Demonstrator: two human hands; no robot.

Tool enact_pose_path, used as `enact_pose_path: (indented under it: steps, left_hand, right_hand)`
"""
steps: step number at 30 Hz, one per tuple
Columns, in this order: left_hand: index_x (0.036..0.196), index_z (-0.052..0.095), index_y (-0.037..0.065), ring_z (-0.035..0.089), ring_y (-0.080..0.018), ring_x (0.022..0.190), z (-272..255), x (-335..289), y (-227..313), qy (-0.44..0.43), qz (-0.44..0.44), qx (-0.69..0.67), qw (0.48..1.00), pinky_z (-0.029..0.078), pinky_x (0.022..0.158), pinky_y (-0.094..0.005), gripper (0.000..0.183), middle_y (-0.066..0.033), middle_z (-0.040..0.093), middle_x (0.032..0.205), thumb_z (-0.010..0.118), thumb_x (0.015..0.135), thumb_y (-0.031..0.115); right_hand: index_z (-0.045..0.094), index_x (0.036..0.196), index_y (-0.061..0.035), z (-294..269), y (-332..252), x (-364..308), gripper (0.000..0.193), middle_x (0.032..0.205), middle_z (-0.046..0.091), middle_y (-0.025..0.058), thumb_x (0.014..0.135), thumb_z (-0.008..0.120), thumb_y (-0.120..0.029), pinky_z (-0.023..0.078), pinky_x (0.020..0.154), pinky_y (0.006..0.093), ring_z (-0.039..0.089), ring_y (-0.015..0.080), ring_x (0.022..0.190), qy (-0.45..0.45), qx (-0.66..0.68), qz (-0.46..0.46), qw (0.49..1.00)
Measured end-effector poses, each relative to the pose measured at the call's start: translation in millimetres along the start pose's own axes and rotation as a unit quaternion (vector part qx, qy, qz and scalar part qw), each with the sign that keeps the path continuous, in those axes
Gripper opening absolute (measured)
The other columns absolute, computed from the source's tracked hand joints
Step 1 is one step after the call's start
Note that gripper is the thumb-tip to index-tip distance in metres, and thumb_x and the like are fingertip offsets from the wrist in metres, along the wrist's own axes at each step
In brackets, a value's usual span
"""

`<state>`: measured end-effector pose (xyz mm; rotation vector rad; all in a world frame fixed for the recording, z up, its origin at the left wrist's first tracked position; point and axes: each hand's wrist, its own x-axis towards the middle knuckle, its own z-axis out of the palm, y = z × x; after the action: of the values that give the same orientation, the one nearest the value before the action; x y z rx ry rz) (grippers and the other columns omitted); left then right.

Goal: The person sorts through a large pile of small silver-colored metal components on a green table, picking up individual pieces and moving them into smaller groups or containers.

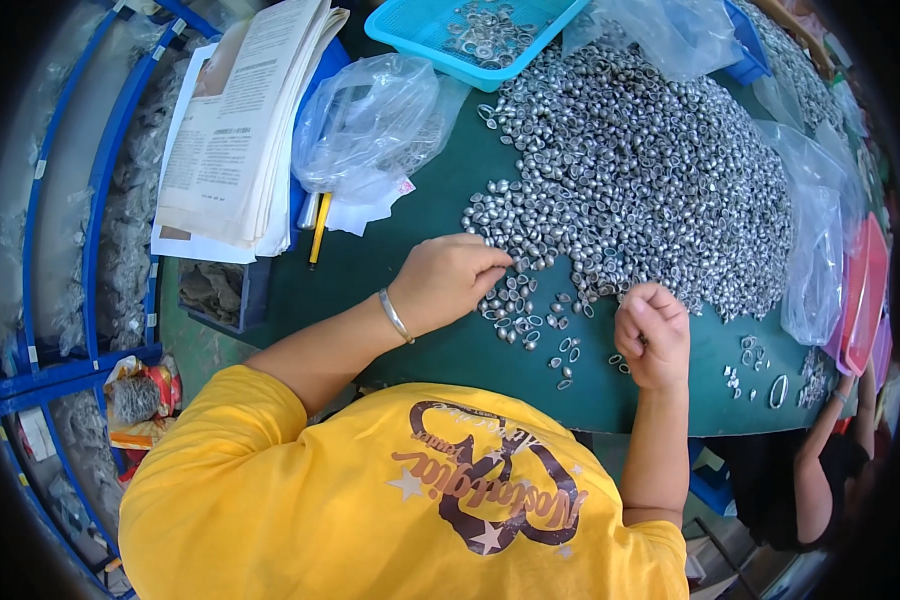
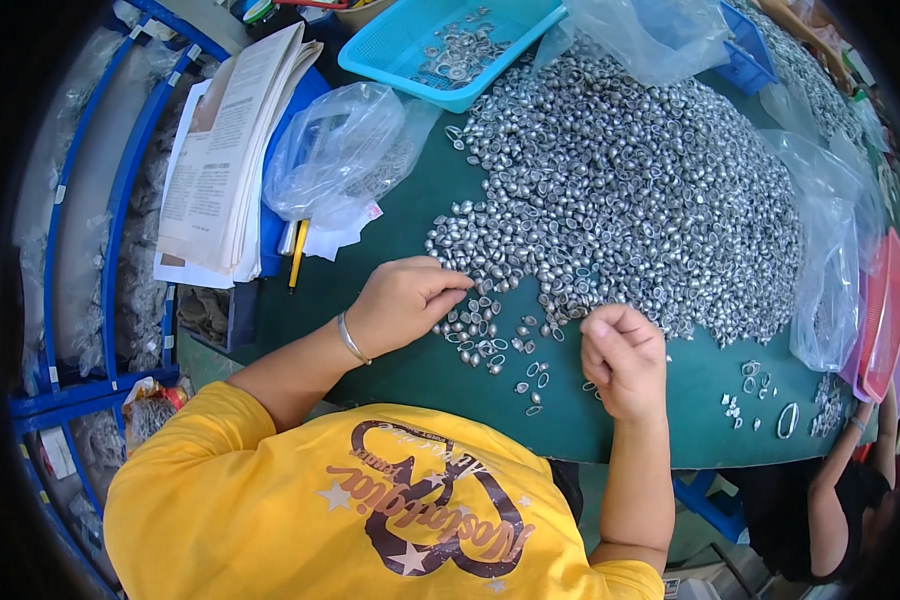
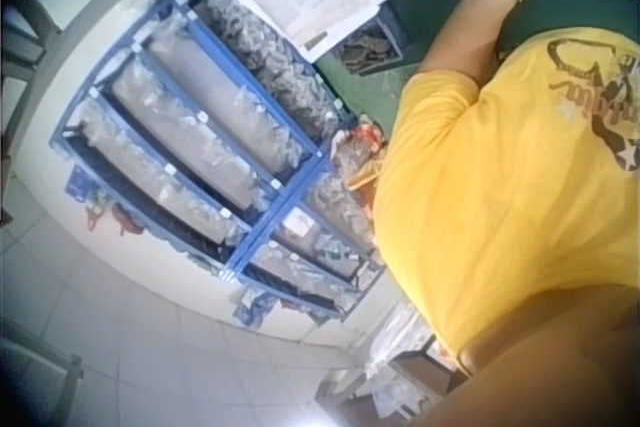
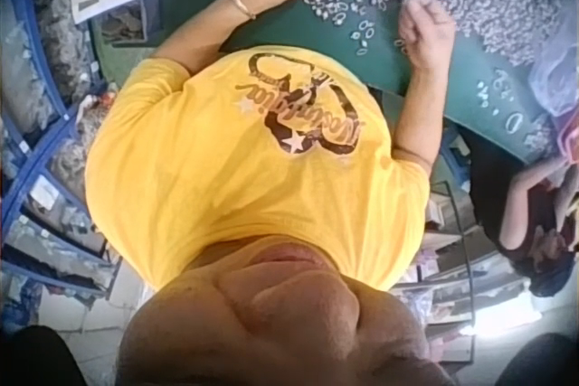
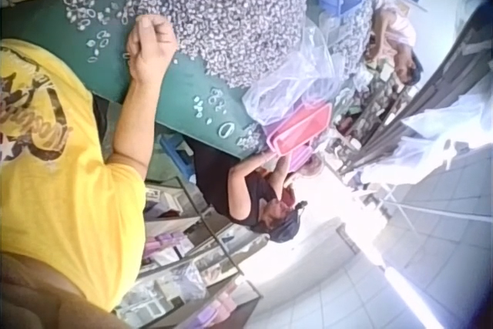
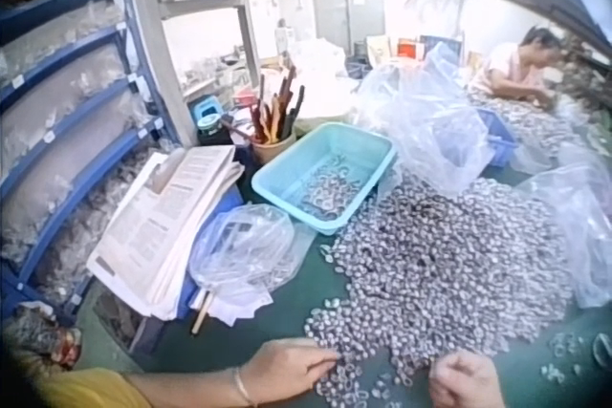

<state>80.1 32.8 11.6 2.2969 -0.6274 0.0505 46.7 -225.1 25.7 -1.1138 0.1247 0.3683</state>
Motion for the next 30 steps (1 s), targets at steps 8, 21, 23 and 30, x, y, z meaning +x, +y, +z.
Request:
enact_pose_path:
  steps: [8,21,23,30]
  left_hand:
    - [0.083,0.066,0.005,0.058,-0.0217,0.064,0,-3,5,-0.007,-0.011,-0.033,0.999,0.047,0.058,-0.0283,0.011,-0.0085,0.061,0.07,0.064,0.073,0.009]
    - [0.084,0.066,0.008,0.056,-0.0219,0.059,18,5,26,-0.057,0.054,0.007,0.997,0.045,0.052,-0.0301,0.012,-0.0063,0.056,0.066,0.064,0.072,0.011]
    - [0.08,0.066,0.009,0.057,-0.0215,0.06,22,5,23,-0.072,0.085,0.026,0.993,0.046,0.053,-0.03,0.009,-0.0054,0.056,0.066,0.064,0.071,0.011]
    - [0.078,0.065,0.009,0.056,-0.0219,0.061,21,8,25,-0.059,0.092,-0.016,0.994,0.046,0.053,-0.0303,0.006,-0.0051,0.055,0.066,0.064,0.072,0.009]
  right_hand:
    - [0.061,0.089,0.0004,4,10,-2,0.014,0.069,0.059,0.005,0.087,0.051,-0.01,0.041,0.045,0.0234,0.049,0.0113,0.048,0.122,-0.364,-0.074,0.92]
    - [0.063,0.087,-0.0061,19,9,-12,0.011,0.075,0.063,0.0135,0.077,0.06,-0.01,0.049,0.057,0.0328,0.061,0.0286,0.065,0.088,-0.582,-0.171,0.79]
    - [0.063,0.087,-0.0073,22,14,-11,0.012,0.073,0.063,0.0118,0.076,0.061,-0.012,0.049,0.055,0.0327,0.061,0.0274,0.062,0.073,-0.61,-0.203,0.762]
    - [0.061,0.079,-0.0063,16,14,-11,0.005,0.07,0.062,0.0113,0.077,0.06,-0.011,0.048,0.053,0.0346,0.06,0.0278,0.06,0.134,-0.644,-0.182,0.731]
